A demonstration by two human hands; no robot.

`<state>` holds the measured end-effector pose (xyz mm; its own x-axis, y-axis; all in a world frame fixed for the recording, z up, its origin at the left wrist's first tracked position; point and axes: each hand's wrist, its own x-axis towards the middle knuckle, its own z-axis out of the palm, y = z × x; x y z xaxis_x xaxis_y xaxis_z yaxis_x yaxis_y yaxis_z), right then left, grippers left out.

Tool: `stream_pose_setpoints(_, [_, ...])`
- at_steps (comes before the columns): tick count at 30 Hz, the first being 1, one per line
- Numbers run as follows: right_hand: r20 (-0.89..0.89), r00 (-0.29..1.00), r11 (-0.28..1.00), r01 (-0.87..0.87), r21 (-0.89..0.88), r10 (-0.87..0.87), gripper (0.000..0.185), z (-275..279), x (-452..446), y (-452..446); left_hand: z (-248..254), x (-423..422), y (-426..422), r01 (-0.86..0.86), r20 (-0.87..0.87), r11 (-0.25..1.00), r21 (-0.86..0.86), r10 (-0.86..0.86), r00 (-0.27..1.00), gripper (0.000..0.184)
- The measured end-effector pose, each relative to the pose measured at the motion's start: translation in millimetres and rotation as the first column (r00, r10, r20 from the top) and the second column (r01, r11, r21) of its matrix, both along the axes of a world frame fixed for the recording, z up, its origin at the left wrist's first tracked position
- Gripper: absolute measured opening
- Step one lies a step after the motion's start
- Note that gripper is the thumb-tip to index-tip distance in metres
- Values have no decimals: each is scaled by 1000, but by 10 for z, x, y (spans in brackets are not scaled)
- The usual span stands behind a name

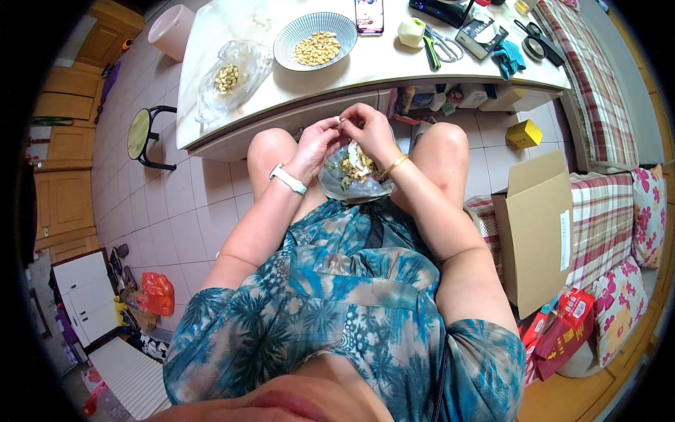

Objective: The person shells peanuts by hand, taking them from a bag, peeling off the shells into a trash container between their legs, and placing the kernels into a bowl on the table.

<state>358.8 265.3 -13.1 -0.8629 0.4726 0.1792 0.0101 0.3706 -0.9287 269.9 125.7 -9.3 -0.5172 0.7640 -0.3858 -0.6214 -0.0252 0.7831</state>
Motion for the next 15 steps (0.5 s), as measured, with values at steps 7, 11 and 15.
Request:
stream_pose_setpoints(7, [-56,998,596,-43,-802,-4,22,126,56,229,-30,-23,-17,-13,-20,999,-36,12,1000,28])
stream_pose_setpoints(11, [-47,999,353,-41,-935,-8,24,220,88,267,-91,-49,-25,43,-51,998,-39,-44,998,30])
stream_pose_setpoints(15, [-19,1000,293,-25,-956,25,23,185,74,307,-12,-11,-16,24,-29,999,-41,-25,999,29])
